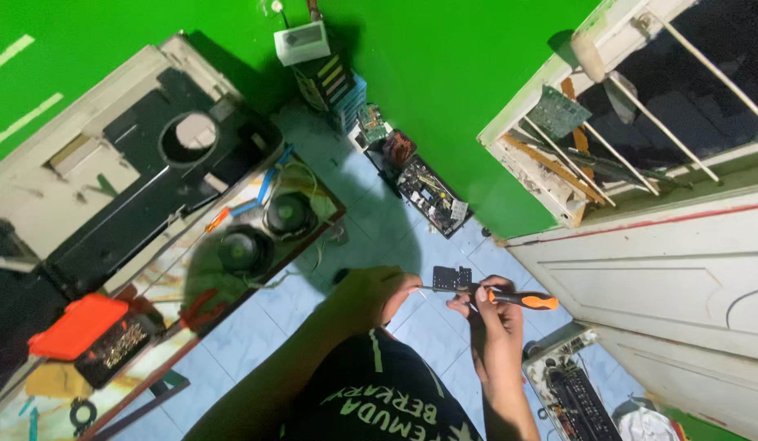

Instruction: The person unscrews and removes components from an electronic device housing using a screwdriver, handling small screws and internal parts.

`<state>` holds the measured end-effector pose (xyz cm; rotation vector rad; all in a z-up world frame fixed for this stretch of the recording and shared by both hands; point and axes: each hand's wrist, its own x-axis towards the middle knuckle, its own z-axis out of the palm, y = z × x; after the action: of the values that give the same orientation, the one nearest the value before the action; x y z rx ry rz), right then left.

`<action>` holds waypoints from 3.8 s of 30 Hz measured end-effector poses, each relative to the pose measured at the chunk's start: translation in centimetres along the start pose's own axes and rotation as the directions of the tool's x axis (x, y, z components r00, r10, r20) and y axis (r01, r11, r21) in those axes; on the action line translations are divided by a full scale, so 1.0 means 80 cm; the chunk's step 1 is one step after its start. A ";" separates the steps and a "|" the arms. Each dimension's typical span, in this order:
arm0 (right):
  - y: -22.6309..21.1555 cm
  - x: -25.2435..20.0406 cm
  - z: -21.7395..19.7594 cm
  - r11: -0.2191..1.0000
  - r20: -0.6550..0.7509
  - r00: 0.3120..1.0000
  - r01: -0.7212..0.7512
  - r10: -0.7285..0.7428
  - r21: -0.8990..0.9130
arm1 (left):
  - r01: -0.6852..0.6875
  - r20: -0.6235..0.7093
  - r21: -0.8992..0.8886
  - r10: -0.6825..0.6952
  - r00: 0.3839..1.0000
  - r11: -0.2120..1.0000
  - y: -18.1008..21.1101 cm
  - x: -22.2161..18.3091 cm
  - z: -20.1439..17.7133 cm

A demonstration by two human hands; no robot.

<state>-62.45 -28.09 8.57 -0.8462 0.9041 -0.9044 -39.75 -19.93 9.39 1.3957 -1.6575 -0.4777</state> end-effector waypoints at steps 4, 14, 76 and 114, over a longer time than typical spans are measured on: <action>-0.011 0.050 -0.001 0.997 0.026 0.996 0.082 -0.082 -0.009 | 0.076 0.034 0.101 -0.080 0.996 0.992 -0.022 0.048 0.004; -0.012 0.236 0.031 0.981 0.169 0.971 -0.182 0.169 0.065 | 0.240 -0.368 0.518 -0.039 0.929 0.821 -0.097 0.178 -0.059; 0.126 0.602 0.741 0.835 0.784 -0.620 0.442 0.019 0.329 | 0.421 -0.781 -0.625 -0.533 -0.326 0.657 -0.394 0.228 -0.306; 0.334 0.617 0.966 0.878 0.314 -0.907 0.374 0.279 0.299 | 0.768 -0.762 -0.615 -0.116 -0.637 -0.179 -0.547 0.174 -0.378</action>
<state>31.02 -45.97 0.06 -1.6557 -1.6491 0.6590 10.73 -38.19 -2.58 2.4659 1.0698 0.3714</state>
